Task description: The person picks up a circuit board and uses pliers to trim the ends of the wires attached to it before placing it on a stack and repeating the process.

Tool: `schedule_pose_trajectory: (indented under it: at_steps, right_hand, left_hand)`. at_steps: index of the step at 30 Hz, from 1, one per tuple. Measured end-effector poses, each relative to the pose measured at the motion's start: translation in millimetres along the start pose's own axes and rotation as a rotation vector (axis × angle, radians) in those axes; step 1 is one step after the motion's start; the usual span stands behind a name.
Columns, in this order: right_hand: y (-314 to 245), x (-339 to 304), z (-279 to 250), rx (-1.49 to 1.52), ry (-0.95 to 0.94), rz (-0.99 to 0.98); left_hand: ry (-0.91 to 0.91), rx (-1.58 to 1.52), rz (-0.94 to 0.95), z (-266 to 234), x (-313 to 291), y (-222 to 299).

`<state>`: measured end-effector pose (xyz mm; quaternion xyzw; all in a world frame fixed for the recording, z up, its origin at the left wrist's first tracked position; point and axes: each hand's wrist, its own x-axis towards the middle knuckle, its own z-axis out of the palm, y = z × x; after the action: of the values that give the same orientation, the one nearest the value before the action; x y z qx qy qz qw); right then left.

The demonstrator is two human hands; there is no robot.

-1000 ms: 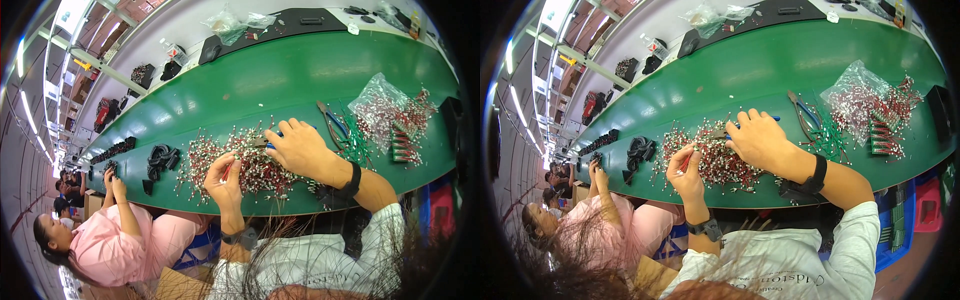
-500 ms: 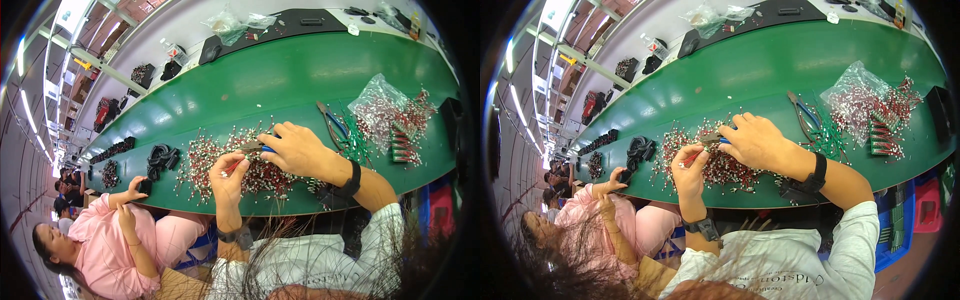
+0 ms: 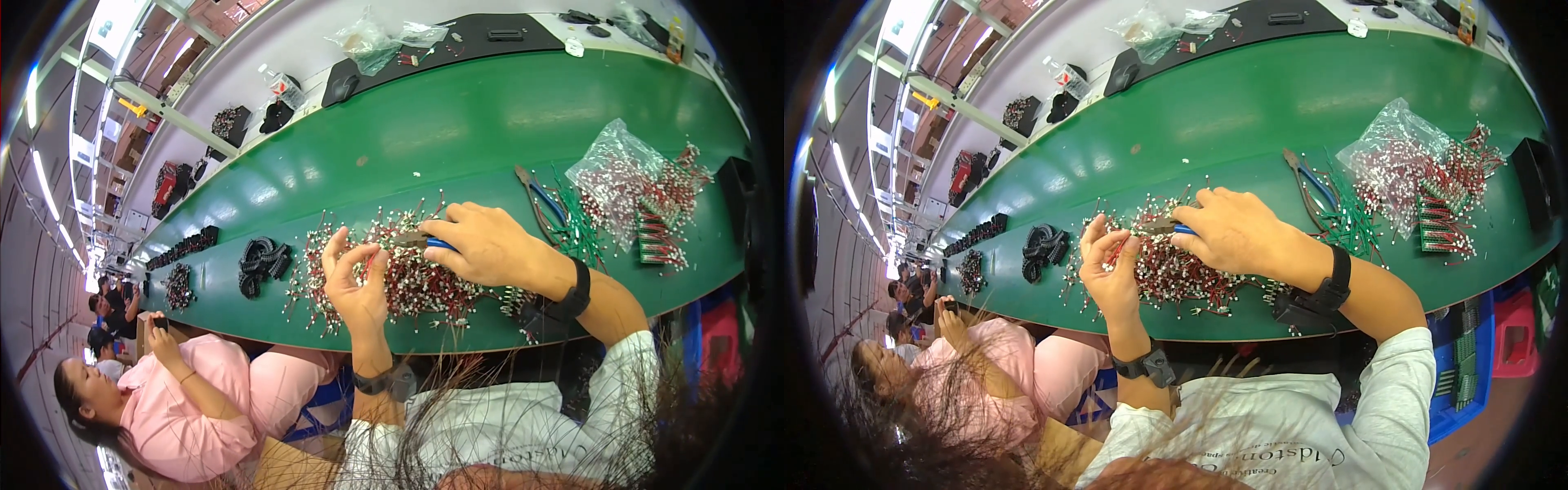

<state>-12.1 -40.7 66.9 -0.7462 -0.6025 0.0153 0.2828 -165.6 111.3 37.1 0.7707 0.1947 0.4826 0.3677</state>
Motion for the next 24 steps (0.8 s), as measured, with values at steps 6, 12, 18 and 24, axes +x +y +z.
schedule_pose_trajectory:
  at_steps: [6,12,18,24]
  right_hand:
    - [-2,2,-1,0.106,-0.086,0.02]
    - [-8,11,-4,0.237,-0.178,0.001]
    - [-9,10,-16,0.507,-0.233,0.032]
    - [-10,17,-12,0.603,-0.316,0.077]
  left_hand:
    - [-0.045,-0.272,-0.159,1,-5,0]
    - [-0.001,-0.344,-0.119,-9,-8,-6]
    - [-0.033,-0.617,-0.242,9,-20,-13]
    - [0.044,-0.94,-0.369,0,-11,-12]
